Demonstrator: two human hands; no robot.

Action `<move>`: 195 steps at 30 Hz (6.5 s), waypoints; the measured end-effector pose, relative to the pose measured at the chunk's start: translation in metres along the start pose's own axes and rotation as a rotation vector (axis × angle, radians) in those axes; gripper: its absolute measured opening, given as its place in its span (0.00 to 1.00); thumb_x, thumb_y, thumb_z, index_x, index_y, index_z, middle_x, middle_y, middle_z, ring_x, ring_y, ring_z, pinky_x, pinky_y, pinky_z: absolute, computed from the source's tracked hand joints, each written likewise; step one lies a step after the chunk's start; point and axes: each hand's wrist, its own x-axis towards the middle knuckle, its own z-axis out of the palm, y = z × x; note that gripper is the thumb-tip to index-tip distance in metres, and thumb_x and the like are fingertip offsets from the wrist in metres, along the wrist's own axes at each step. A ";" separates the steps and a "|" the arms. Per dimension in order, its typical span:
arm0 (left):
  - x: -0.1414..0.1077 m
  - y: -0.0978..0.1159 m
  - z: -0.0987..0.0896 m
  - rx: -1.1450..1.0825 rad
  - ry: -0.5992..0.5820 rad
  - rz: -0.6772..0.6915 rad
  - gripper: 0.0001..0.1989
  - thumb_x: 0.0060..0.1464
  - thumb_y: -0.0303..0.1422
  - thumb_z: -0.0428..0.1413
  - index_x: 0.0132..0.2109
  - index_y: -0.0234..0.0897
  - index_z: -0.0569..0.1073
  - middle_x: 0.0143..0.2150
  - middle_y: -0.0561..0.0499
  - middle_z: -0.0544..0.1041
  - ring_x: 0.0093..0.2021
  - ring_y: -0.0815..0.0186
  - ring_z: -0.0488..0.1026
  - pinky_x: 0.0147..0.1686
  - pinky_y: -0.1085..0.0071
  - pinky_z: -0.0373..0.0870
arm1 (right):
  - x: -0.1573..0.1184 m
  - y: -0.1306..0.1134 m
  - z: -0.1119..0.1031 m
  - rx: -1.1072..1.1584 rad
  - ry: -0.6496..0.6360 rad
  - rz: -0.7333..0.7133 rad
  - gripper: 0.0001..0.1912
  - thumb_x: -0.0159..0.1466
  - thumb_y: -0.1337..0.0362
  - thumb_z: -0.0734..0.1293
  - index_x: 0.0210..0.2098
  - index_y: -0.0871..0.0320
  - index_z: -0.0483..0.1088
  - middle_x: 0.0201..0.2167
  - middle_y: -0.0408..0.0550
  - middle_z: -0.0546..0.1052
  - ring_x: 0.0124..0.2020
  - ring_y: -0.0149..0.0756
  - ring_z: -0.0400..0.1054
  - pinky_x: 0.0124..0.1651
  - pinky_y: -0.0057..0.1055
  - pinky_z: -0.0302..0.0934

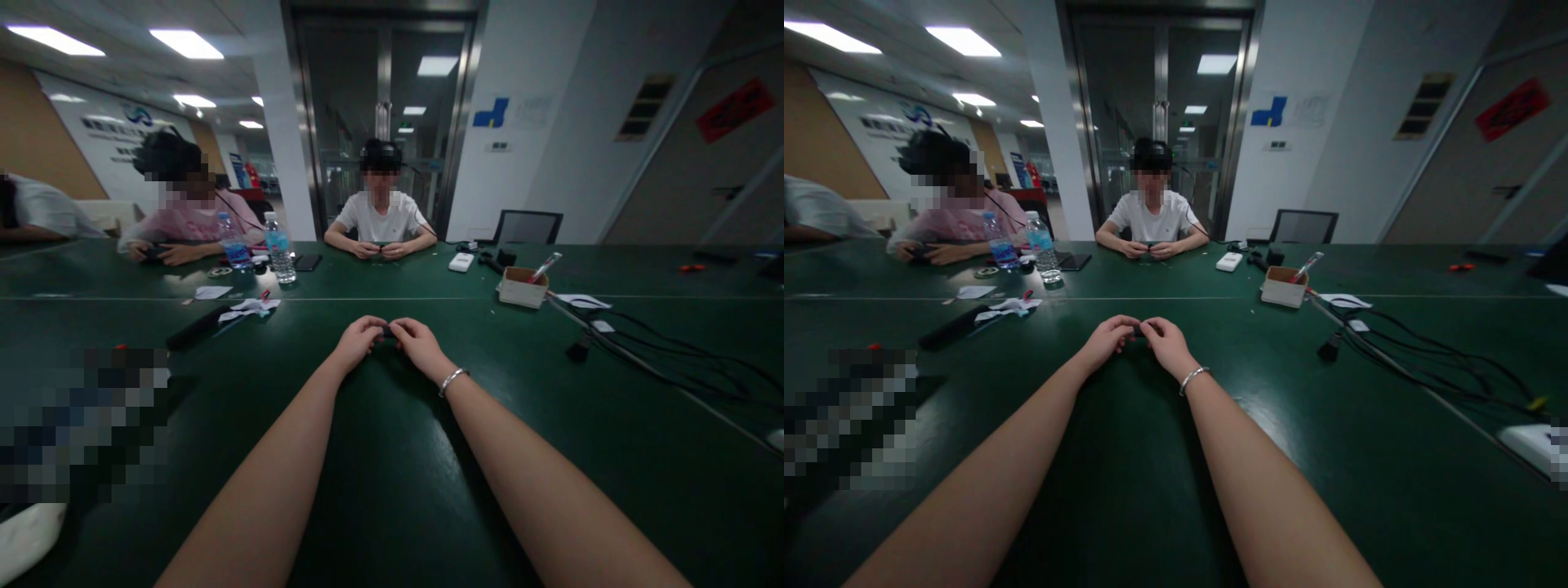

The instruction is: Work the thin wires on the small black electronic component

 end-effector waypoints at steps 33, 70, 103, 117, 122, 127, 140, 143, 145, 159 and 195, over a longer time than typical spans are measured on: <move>-0.003 -0.002 -0.005 -0.203 0.036 0.012 0.10 0.40 0.27 0.63 0.33 0.30 0.74 0.28 0.49 0.76 0.29 0.70 0.73 0.30 0.74 0.70 | 0.002 0.002 -0.009 0.260 -0.101 0.098 0.21 0.57 0.59 0.64 0.48 0.58 0.62 0.30 0.43 0.72 0.16 0.21 0.59 0.17 0.21 0.55; 0.004 -0.001 -0.002 -0.204 0.106 -0.056 0.08 0.42 0.28 0.61 0.32 0.30 0.72 0.25 0.51 0.73 0.27 0.71 0.71 0.25 0.76 0.68 | 0.008 0.006 -0.018 0.390 -0.174 0.088 0.39 0.51 0.69 0.69 0.57 0.42 0.51 0.56 0.50 0.62 0.28 0.25 0.71 0.29 0.27 0.70; 0.003 -0.002 -0.001 -0.163 0.126 -0.048 0.08 0.43 0.32 0.61 0.29 0.32 0.71 0.25 0.51 0.73 0.26 0.71 0.71 0.25 0.76 0.66 | 0.007 0.002 -0.017 0.394 -0.181 0.171 0.18 0.61 0.65 0.64 0.51 0.57 0.62 0.33 0.46 0.74 0.20 0.25 0.70 0.21 0.22 0.65; 0.007 -0.006 -0.002 -0.165 0.098 -0.070 0.05 0.45 0.29 0.58 0.31 0.33 0.70 0.25 0.51 0.73 0.26 0.71 0.71 0.24 0.77 0.65 | 0.009 0.007 -0.017 0.374 -0.216 0.161 0.12 0.64 0.63 0.61 0.45 0.62 0.68 0.25 0.46 0.75 0.16 0.24 0.66 0.16 0.18 0.58; 0.007 -0.005 -0.001 -0.143 0.047 -0.056 0.03 0.48 0.28 0.55 0.32 0.32 0.71 0.24 0.53 0.72 0.22 0.74 0.68 0.23 0.78 0.63 | 0.011 0.009 -0.017 0.406 -0.226 0.158 0.11 0.62 0.68 0.62 0.44 0.61 0.69 0.27 0.46 0.77 0.18 0.24 0.68 0.19 0.19 0.62; 0.005 -0.003 0.000 -0.059 0.010 -0.045 0.08 0.55 0.33 0.51 0.33 0.32 0.71 0.18 0.55 0.68 0.17 0.75 0.64 0.20 0.79 0.60 | 0.010 0.008 -0.017 0.411 -0.226 0.187 0.11 0.62 0.69 0.62 0.44 0.62 0.69 0.26 0.47 0.77 0.18 0.25 0.68 0.19 0.19 0.62; 0.002 -0.002 0.001 -0.048 -0.033 -0.034 0.05 0.51 0.28 0.53 0.36 0.32 0.69 0.21 0.54 0.72 0.19 0.75 0.67 0.21 0.78 0.60 | 0.011 0.009 -0.016 0.486 -0.209 0.217 0.08 0.63 0.70 0.60 0.41 0.63 0.68 0.22 0.46 0.76 0.18 0.26 0.68 0.21 0.20 0.64; 0.004 -0.005 0.000 -0.036 -0.036 -0.033 0.05 0.52 0.29 0.53 0.36 0.32 0.69 0.21 0.54 0.71 0.20 0.74 0.67 0.22 0.78 0.61 | 0.010 0.007 -0.016 0.481 -0.206 0.221 0.09 0.63 0.71 0.61 0.42 0.63 0.68 0.22 0.46 0.76 0.19 0.26 0.69 0.22 0.20 0.64; 0.004 -0.007 0.001 -0.028 -0.041 -0.018 0.05 0.51 0.29 0.54 0.36 0.32 0.69 0.21 0.54 0.71 0.20 0.74 0.67 0.22 0.78 0.61 | 0.009 0.007 -0.016 0.479 -0.204 0.218 0.09 0.63 0.71 0.61 0.42 0.63 0.68 0.23 0.46 0.76 0.19 0.26 0.69 0.22 0.20 0.64; 0.001 -0.005 0.001 0.024 -0.050 0.031 0.09 0.48 0.34 0.57 0.35 0.33 0.70 0.24 0.54 0.71 0.24 0.72 0.68 0.25 0.75 0.63 | 0.008 0.005 -0.017 0.488 -0.208 0.221 0.09 0.63 0.71 0.60 0.42 0.63 0.68 0.23 0.46 0.76 0.20 0.27 0.70 0.22 0.21 0.65; 0.005 -0.015 -0.002 0.097 0.026 0.080 0.16 0.48 0.43 0.57 0.40 0.37 0.73 0.30 0.53 0.71 0.25 0.72 0.67 0.22 0.78 0.63 | 0.011 0.012 -0.016 0.473 -0.204 0.220 0.09 0.62 0.71 0.61 0.42 0.62 0.69 0.23 0.46 0.76 0.21 0.27 0.70 0.24 0.21 0.66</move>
